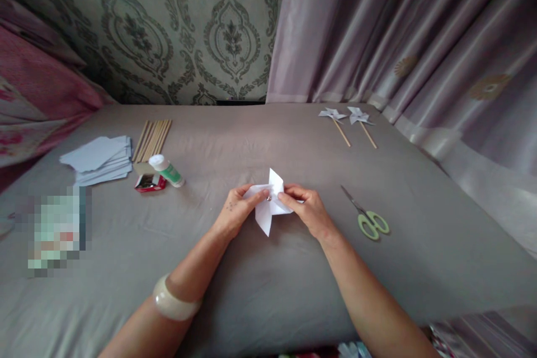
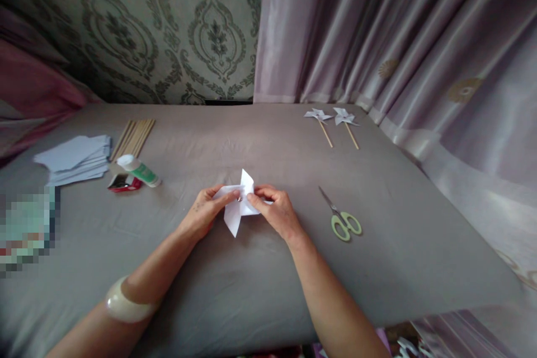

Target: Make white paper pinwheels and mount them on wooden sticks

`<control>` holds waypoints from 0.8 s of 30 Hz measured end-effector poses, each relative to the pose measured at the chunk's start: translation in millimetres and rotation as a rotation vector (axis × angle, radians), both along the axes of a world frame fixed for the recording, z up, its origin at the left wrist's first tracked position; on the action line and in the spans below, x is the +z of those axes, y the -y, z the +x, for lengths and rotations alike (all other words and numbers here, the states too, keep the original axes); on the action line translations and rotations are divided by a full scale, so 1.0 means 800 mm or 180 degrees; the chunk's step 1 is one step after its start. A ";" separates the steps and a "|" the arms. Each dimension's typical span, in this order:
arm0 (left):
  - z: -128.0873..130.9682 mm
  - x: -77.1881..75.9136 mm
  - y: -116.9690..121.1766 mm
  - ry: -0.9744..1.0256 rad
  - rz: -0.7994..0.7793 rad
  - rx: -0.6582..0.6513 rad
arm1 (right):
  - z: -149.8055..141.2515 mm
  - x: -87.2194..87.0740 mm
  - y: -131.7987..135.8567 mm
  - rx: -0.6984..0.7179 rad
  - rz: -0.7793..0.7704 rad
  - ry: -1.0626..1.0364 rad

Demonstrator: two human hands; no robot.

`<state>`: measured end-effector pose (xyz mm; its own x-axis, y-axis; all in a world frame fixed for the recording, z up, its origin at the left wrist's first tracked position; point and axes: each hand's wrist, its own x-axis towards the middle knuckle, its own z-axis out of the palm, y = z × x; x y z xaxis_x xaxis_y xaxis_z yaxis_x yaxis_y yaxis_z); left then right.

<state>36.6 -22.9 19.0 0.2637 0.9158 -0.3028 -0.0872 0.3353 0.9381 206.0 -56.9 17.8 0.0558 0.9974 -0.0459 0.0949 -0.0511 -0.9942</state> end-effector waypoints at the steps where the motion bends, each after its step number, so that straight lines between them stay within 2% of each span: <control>1: 0.000 0.000 0.001 0.0056 -0.0029 -0.0012 | 0.000 0.001 0.001 0.0001 0.0004 -0.0047; 6: 0.000 0.001 0.005 0.0209 -0.0065 -0.0240 | -0.006 0.006 0.004 0.0054 -0.0467 -0.0638; 12: 0.003 0.005 0.009 0.0703 -0.0190 -0.0251 | -0.019 0.007 0.003 -0.0649 -0.0285 -0.1030; 14: 0.006 0.004 0.011 0.0729 -0.0207 -0.0246 | -0.023 0.005 0.003 -0.0756 -0.0230 -0.1032; 21: 0.011 0.001 0.015 0.0702 -0.0196 -0.0142 | -0.029 0.000 0.005 -0.0469 -0.0417 -0.1172; 24: 0.011 0.001 0.016 0.0548 -0.0113 -0.0307 | -0.030 -0.001 0.004 -0.0612 -0.0392 -0.1168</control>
<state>45.1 -36.0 20.1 0.4003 0.8734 -0.2774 -0.2114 0.3825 0.8995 182.2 -60.0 17.2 0.1977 0.9563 -0.2153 -0.2865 -0.1537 -0.9457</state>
